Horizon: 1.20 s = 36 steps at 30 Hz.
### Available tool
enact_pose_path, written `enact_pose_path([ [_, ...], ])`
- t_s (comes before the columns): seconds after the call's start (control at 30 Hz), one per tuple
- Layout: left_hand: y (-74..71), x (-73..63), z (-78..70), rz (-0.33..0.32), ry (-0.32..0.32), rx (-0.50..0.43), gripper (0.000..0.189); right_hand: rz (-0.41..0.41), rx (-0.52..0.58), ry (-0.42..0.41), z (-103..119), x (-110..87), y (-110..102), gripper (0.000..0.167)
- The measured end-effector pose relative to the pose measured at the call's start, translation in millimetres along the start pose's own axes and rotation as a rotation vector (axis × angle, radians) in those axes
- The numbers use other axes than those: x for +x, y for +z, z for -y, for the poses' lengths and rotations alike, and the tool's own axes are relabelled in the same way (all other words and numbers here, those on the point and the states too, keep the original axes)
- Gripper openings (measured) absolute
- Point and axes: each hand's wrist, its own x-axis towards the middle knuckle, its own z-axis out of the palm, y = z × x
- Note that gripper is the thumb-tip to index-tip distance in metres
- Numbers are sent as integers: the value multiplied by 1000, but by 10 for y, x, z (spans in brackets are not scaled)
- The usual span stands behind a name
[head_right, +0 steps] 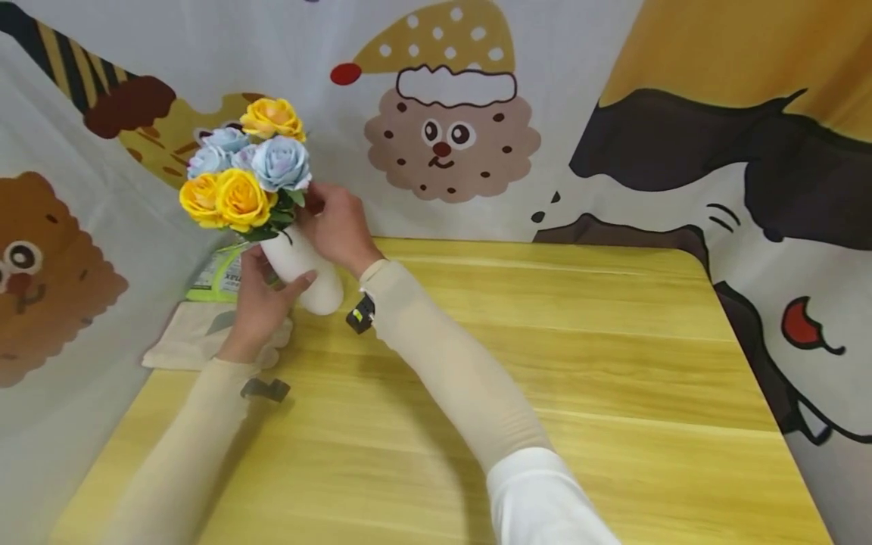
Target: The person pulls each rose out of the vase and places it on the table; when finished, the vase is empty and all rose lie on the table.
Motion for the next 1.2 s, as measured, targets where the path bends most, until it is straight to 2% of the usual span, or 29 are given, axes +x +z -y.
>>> enact_pose_path([
  [0.2, 7, 12, 5, 5, 2, -13, 85, -59, 33, 13, 11, -14, -9, 22],
  [0.4, 9, -5, -13, 6, 4, 2, 85, -164, 87, -17, 55, 10, 0, 31],
  [0.6, -6, -10, -3, -13, 6, 22, 82, -101, 167, 79, 120, 10, 13, 34],
  [0.8, -6, -6, 20, -19, 7, 15, 80, -63, 180, 141, 145, 5, 24, 34],
  [0.9, -2, -8, 24, -24, 11, 10, 80, -81, 199, 135, 144, 14, 20, 37],
  [1.07, 2, -11, 21, -25, 11, 3, 81, -137, 231, 80, 142, 43, -8, 35],
  [1.2, 5, -11, 11, -21, 8, -4, 82, -182, 343, 45, 176, 52, -50, 30],
])
